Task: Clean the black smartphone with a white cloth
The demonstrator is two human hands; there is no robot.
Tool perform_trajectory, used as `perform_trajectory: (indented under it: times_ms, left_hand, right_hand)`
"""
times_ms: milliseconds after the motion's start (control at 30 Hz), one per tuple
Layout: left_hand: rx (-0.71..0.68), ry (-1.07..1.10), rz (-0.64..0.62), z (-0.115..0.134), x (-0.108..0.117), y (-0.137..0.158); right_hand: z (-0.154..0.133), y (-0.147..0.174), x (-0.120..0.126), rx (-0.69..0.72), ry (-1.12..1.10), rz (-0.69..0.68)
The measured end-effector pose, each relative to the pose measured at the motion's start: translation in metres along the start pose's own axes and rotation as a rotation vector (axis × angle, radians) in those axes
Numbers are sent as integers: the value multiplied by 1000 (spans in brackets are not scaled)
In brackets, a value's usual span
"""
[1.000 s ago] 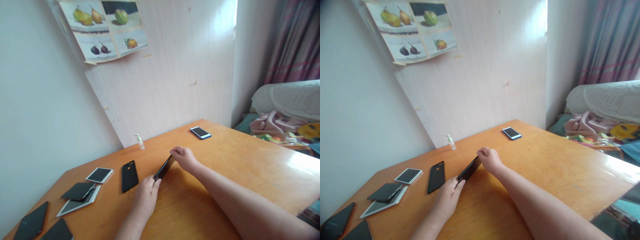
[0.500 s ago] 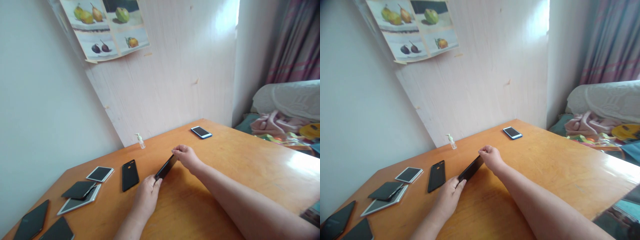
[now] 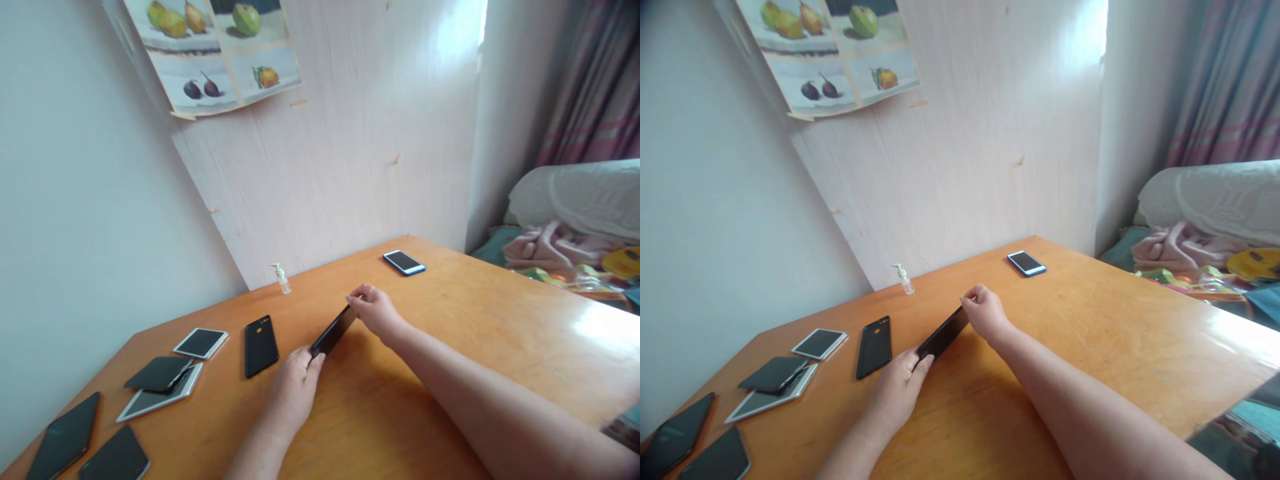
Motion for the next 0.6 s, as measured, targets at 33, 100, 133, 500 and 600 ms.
perform_trajectory:
  times_ms: [33,100,133,500,600]
  left_hand:
    - [0,-2,4,0,0,0]
    - [1,11,6,1,0,0]
    - [1,24,2,1,0,0]
    - [-35,9,10,-1,-2,0]
    - [-31,-16,2,-2,-3,0]
  right_hand:
    - [0,-1,1,3,8,8]
    - [-3,10,-7,43,47,-39]
    - [-5,20,-15,78,74,-95]
    - [-13,25,-17,127,249,-164]
    - [-15,30,-20,176,266,-165]
Point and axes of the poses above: each hand's wrist, its own y-axis away from the middle knuckle, its own x-axis out of the back of the hand, z = x × y, the point moved 3 cm from there along -y, towards the middle knuckle, and after that the axes turned 12 degrees about -y, right-handed, at the moved point
